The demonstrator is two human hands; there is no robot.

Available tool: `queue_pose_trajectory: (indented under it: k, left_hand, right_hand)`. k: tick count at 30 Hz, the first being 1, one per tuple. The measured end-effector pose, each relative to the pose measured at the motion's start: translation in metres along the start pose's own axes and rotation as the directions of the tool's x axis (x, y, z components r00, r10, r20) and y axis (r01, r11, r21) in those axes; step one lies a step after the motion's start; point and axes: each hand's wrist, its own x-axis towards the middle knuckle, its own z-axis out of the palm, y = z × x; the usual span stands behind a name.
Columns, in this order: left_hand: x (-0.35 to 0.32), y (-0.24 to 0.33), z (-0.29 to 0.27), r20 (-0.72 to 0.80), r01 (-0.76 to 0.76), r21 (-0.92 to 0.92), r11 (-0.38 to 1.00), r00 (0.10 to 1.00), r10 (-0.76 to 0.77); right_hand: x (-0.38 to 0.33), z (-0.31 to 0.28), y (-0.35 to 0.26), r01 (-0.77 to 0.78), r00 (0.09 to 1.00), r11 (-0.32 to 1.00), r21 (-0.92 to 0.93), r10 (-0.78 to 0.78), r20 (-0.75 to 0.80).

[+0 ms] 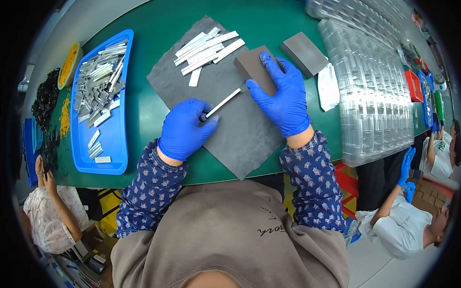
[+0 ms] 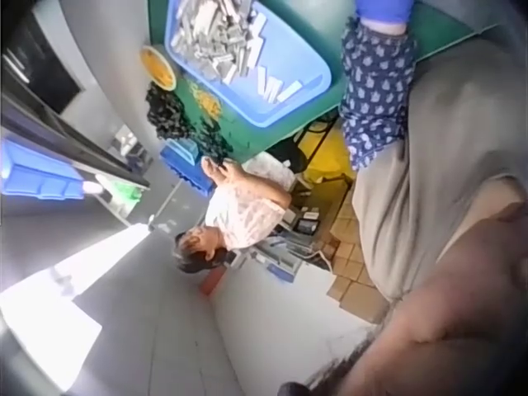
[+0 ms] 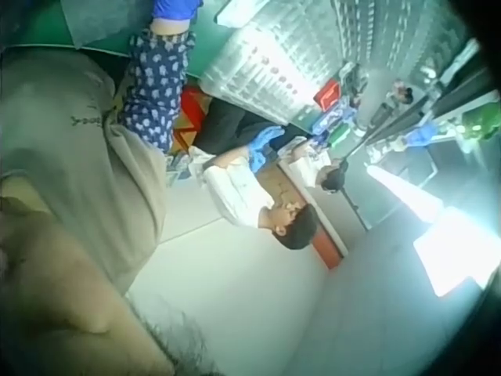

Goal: Manually sanding and polishing small metal component strips using a sanding block at a factory workstation.

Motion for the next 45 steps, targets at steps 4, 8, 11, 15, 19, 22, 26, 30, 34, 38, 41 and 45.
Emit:
queue_pose_trajectory:
  k: [4,8,11,15,19,22,26,30,34,38,41,45]
  left_hand:
    - [0.0,-0.002,-0.003,-0.026,-0.003,0.027,1.0,1.0,0.004]
    - [0.006,0.002,-0.008,-0.091,-0.076,0.197,0.977,0.991,0.096]
    - [0.004,0.001,-0.01,0.004,-0.205,0.086,0.975,0.979,0.205]
    - [0.007,-0.014,-0.015,0.017,0.053,-0.147,0.988,0.999,-0.051]
    - [0.01,-0.016,-0.016,0.055,0.097,-0.156,0.983,0.995,-0.089]
    - [0.01,-0.019,-0.012,0.047,0.09,-0.147,0.985,0.995,-0.084]
    - [0.009,-0.021,-0.011,0.054,0.071,-0.138,0.988,0.996,-0.064]
    - [0.013,-0.024,-0.014,0.104,0.088,-0.187,0.979,0.992,-0.069]
    - [0.011,-0.024,-0.012,0.071,0.073,-0.137,0.988,0.995,-0.063]
    - [0.012,-0.024,-0.012,0.065,0.054,-0.138,0.989,0.997,-0.045]
    - [0.013,-0.025,-0.012,0.104,0.075,-0.13,0.989,0.993,-0.061]
    - [0.012,-0.03,-0.012,0.091,0.047,-0.128,0.991,0.995,-0.035]
  right_hand:
    - [0.001,0.0,0.003,-0.028,0.999,0.999,0.037,0.027,0.029]
    - [0.001,-0.003,0.002,-0.015,1.0,0.997,0.074,0.015,0.006]
    - [0.0,-0.003,0.005,-0.032,0.999,0.996,0.088,0.031,0.013]
    - [0.0,-0.004,0.004,-0.015,0.999,0.996,0.087,0.011,0.046]
    - [-0.006,-0.008,-0.001,0.006,0.997,0.997,0.08,-0.012,0.074]
    - [-0.017,-0.014,-0.014,0.085,0.986,0.996,-0.026,-0.081,0.148]
    - [-0.02,-0.02,-0.036,0.169,0.956,0.964,-0.207,-0.109,0.273]
    - [-0.019,-0.015,-0.038,0.146,0.965,0.945,-0.293,-0.072,0.251]
    - [-0.027,-0.015,-0.056,0.134,0.966,0.92,-0.369,-0.039,0.254]
    - [-0.029,-0.018,-0.052,0.122,0.97,0.923,-0.364,-0.033,0.241]
    - [-0.031,-0.016,-0.056,0.122,0.964,0.924,-0.362,-0.023,0.265]
    - [-0.044,-0.01,-0.083,0.249,0.922,0.906,-0.342,-0.114,0.371]
